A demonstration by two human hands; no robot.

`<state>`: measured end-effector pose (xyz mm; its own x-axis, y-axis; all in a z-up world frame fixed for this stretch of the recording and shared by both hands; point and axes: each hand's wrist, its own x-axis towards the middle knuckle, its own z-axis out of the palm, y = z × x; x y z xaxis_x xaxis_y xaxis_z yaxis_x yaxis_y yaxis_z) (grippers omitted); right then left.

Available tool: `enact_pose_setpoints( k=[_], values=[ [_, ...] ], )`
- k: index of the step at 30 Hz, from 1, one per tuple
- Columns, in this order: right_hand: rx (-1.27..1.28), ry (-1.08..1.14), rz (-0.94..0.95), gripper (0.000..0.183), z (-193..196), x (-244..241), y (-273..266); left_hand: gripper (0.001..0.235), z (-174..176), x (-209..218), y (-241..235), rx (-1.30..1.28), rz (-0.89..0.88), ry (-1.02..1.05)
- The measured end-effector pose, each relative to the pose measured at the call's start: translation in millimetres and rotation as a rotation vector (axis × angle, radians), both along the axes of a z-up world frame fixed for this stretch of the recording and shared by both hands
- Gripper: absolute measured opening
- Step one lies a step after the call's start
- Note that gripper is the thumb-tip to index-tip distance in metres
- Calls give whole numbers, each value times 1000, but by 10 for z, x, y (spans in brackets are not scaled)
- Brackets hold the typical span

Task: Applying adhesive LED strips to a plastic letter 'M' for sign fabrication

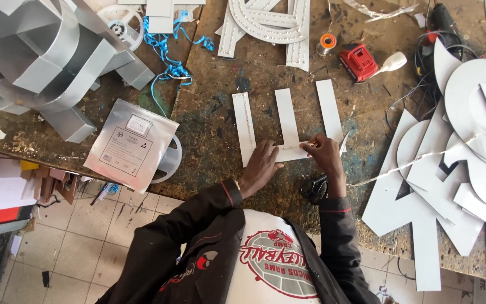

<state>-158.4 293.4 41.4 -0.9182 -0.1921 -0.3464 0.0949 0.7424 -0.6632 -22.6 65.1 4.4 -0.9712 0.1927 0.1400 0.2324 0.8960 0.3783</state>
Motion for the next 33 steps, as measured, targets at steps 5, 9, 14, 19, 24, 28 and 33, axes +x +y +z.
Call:
enact_pose_setpoints(
  k=[5, 9, 14, 19, 24, 28, 33],
  values=[
    [-61, -101, 53, 35, 397, 102, 90, 54, -45, -225, -61, -51, -118, -16],
    [-98, -187, 152, 31, 691, 173, 132, 55, 57, -438, -400, 0, -322, -18],
    [-152, -307, 223, 34, 541, 237, 8, 48, 355, -525, -802, -65, -529, -82],
    [-227, -384, 266, 42, 412, 317, -252, 56, 424, -616, -1169, -108, -529, -272],
    [-411, -441, 186, 58, 385, 460, -438, 73, 498, -656, -1404, 38, -451, -226],
    [-449, -285, 168, 59, 211, 542, -562, 67, 506, -714, -1560, 45, -455, -331],
    [-104, -200, 234, 61, 253, 654, -552, 74, 559, -669, -1441, 14, -528, -477]
  ],
)
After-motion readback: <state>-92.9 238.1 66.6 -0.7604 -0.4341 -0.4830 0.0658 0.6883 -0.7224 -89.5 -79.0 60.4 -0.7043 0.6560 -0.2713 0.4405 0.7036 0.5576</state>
